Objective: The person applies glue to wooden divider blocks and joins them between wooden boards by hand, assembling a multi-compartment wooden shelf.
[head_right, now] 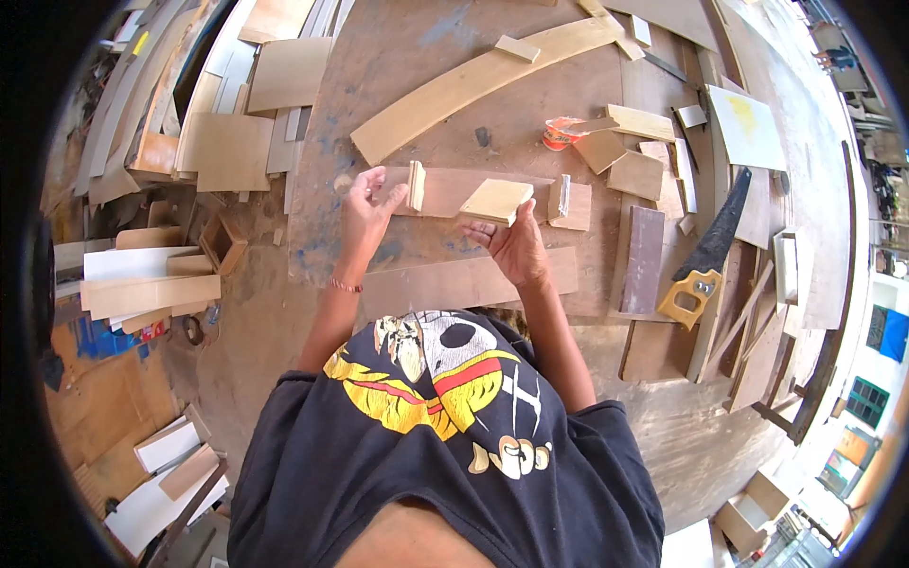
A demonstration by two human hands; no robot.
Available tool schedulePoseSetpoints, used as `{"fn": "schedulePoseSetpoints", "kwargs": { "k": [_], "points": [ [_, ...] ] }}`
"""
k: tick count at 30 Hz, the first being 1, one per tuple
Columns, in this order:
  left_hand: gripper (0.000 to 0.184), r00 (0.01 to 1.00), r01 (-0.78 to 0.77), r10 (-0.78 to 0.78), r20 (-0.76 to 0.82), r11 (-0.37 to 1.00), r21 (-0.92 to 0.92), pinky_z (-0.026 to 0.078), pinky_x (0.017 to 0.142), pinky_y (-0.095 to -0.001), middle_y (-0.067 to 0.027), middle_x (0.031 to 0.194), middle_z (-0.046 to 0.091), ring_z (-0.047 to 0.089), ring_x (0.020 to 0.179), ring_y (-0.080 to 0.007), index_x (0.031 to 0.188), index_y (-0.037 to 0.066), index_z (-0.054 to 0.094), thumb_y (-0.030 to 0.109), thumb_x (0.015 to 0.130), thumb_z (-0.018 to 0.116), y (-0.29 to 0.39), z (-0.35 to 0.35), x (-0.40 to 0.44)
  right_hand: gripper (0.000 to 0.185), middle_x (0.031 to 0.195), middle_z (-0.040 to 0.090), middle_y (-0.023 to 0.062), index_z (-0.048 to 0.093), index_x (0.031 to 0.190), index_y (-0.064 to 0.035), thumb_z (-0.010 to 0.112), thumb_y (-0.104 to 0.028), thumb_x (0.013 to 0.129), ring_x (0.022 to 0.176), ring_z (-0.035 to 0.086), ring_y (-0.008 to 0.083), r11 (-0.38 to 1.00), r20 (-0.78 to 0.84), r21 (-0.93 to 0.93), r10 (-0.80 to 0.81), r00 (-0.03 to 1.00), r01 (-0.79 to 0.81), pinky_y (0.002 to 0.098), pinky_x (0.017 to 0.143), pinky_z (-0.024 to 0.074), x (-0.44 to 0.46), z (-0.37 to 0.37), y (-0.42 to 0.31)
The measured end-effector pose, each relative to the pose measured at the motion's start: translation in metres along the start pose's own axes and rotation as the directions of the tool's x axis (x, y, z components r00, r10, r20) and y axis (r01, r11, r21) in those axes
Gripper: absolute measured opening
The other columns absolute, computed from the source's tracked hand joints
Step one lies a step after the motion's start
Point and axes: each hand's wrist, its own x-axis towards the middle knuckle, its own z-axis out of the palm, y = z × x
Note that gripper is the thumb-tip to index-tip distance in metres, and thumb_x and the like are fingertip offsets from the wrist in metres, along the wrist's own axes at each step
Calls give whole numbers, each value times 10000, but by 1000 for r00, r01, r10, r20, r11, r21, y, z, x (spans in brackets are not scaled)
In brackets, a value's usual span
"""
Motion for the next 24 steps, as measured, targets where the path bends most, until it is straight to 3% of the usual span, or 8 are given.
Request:
{"fn": "schedulePoseSetpoints", "kwargs": {
  "k": [2,4,7,14,16,17,20,24],
  "points": [
    [558,993,-99,106,-56,988,122,455,858,-369,-185,1016,599,570,962,-279,1104,-65,538,245,703,771,31,-12,-14,671,1179,531,220,340,1291,-16,284,-566,911,1014,594,329,1000,-24,-29,6,1000,-7,451,914,472,-5,5,-5],
    [653,890,-456,439,125,873,174,426,894,-389,-160,1064,559,518,1025,-302,1169,-20,504,239,645,793,55,-19,-32,698,1161,544,217,385,1262,-14,263,-597,898,1010,596,330,993,77,24,111,991,-113,433,904,481,-15,12,-11],
    [685,747,-649,603,280,752,114,404,914,-395,-139,1112,512,462,1081,-303,1194,18,488,201,610,797,64,1,-52,741,1156,555,197,415,1252,-24,263,-641,871,1022,595,314,988,18,13,152,988,-152,437,896,480,-34,36,-16],
    [309,767,-603,578,278,798,4,438,854,-380,-86,993,560,501,1011,-294,945,32,587,76,679,739,54,47,-63,832,1144,571,175,347,1328,-97,269,-735,800,963,613,316,948,-181,-58,298,937,-313,420,869,479,-56,26,-21],
    [266,830,-514,507,234,857,-33,445,834,-368,-84,981,568,516,982,-276,921,29,594,79,697,730,57,55,-60,872,1029,612,207,290,1358,-72,265,-738,797,876,644,292,845,-166,-275,427,889,-458,399,798,508,-56,25,-41],
    [225,885,-421,428,186,904,-76,451,815,-356,-82,968,575,531,952,-257,896,26,602,83,715,721,58,59,-57,888,841,639,193,380,1304,-6,242,-732,812,718,654,238,783,-342,-429,321,883,-451,325,653,528,-61,36,-52],
    [177,930,-350,358,78,931,-100,459,787,-337,-83,954,588,557,899,-226,866,19,607,106,748,707,63,72,-43,769,731,624,119,524,1188,-5,280,-659,864,574,610,174,753,-285,-569,197,938,-331,270,587,518,-60,7,-95],
    [182,914,-397,401,67,916,-65,455,802,-322,-87,950,594,558,919,-215,867,6,603,107,754,704,68,91,-18,488,728,592,53,542,1154,35,613,-350,864,611,565,101,619,-402,-776,-334,853,-124,216,514,454,-27,-30,-148]
  ]
}}
